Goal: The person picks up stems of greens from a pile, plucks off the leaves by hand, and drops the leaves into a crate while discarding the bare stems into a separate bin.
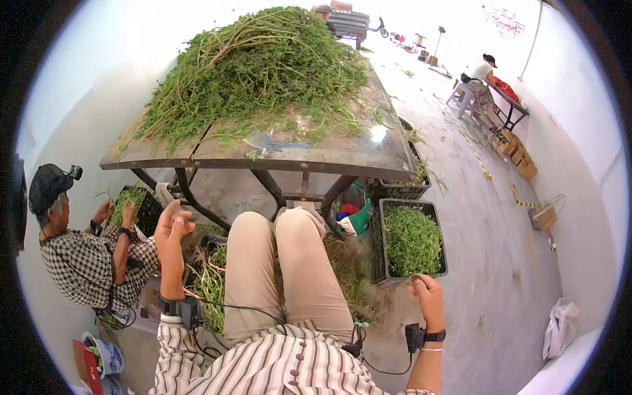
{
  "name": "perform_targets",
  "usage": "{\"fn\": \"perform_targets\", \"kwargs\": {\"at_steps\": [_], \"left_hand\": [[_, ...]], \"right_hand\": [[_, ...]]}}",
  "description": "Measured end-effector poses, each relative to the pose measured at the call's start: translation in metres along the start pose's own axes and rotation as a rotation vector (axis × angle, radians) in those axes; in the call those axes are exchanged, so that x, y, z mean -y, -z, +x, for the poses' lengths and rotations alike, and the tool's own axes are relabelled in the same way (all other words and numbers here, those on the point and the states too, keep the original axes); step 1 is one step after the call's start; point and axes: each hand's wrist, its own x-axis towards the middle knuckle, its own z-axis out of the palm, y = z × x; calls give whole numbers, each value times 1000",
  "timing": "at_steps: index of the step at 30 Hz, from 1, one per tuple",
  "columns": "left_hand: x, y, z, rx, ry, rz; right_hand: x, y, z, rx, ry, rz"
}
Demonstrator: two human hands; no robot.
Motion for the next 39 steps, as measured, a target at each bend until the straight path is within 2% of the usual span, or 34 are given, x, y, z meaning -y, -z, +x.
{"fn": "perform_targets", "kwargs": {"at_steps": [9,15,17,20,23,26,29,33,35,39], "left_hand": [[-20,-2,7,72,-32,-156],[-31,8,-7,-19,-66,-243],[-34,12,-12,-33,-80,-270],[-42,16,-12,-60,-92,-318],[-51,10,-9,-74,-107,-356],[-51,0,8,14,-97,-350],[-55,-33,29,39,-41,-476],[-58,-108,49,221,-58,-659],[-62,-150,51,292,4,-775],[-54,-201,82,351,52,-913]], "right_hand": [[-16,26,-27,-81,19,83],[-23,41,-56,-144,49,137],[-18,48,-54,-151,91,144],[-19,56,-53,-188,20,220],[-4,51,-45,-155,48,210],[20,38,-37,-115,66,204],[37,31,-14,-69,85,178],[82,12,17,-3,125,112],[109,0,36,54,175,46],[155,-26,80,122,201,52]]}}
